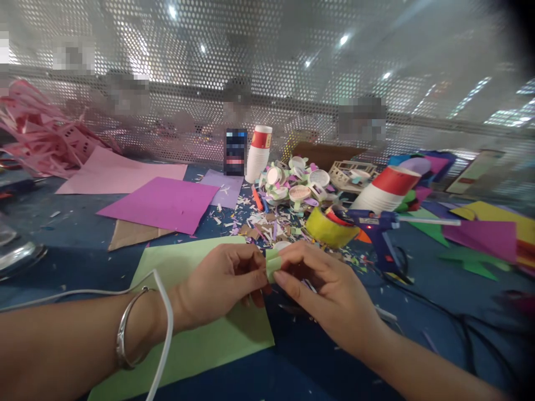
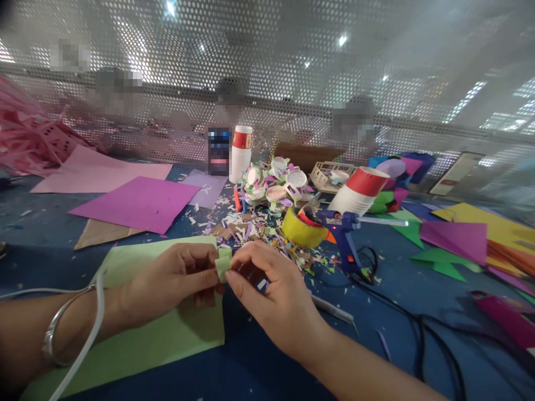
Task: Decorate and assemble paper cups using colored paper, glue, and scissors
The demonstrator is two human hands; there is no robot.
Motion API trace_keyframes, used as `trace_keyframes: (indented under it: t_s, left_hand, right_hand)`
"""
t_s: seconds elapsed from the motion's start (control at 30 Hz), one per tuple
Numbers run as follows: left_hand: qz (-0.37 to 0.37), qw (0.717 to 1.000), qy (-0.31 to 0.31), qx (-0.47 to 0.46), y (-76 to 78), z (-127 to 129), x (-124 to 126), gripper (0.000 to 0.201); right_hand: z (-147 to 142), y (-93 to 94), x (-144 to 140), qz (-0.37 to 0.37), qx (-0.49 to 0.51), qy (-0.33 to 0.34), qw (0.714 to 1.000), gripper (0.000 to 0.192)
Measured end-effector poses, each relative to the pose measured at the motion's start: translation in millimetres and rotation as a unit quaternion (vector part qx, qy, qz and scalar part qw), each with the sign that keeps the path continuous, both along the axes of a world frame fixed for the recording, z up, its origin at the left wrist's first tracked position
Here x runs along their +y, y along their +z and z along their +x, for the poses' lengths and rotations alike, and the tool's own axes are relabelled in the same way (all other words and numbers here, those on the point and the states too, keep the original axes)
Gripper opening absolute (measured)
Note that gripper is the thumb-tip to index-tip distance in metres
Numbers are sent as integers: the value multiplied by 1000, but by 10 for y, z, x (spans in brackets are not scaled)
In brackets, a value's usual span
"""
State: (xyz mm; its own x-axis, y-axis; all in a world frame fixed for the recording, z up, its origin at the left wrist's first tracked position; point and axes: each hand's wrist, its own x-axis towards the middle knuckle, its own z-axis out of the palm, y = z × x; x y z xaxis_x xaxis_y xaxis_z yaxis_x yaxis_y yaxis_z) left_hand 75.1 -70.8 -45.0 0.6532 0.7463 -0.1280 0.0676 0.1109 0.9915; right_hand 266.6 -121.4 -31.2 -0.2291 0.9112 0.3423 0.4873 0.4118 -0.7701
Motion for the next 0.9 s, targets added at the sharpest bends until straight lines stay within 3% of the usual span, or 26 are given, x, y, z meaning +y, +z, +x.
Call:
trace_keyframes:
  t_s: [0.33,0.9]
  left_hand:
    - [-34,999,-9,-31,13,-4,-16,28]
    - [57,997,10,46,48,-25,-69,14]
  right_hand:
    - [-8,-48,-14,-147,126,-9,981,18]
    - [-62,-42,1,-211,219,-5,953,27]
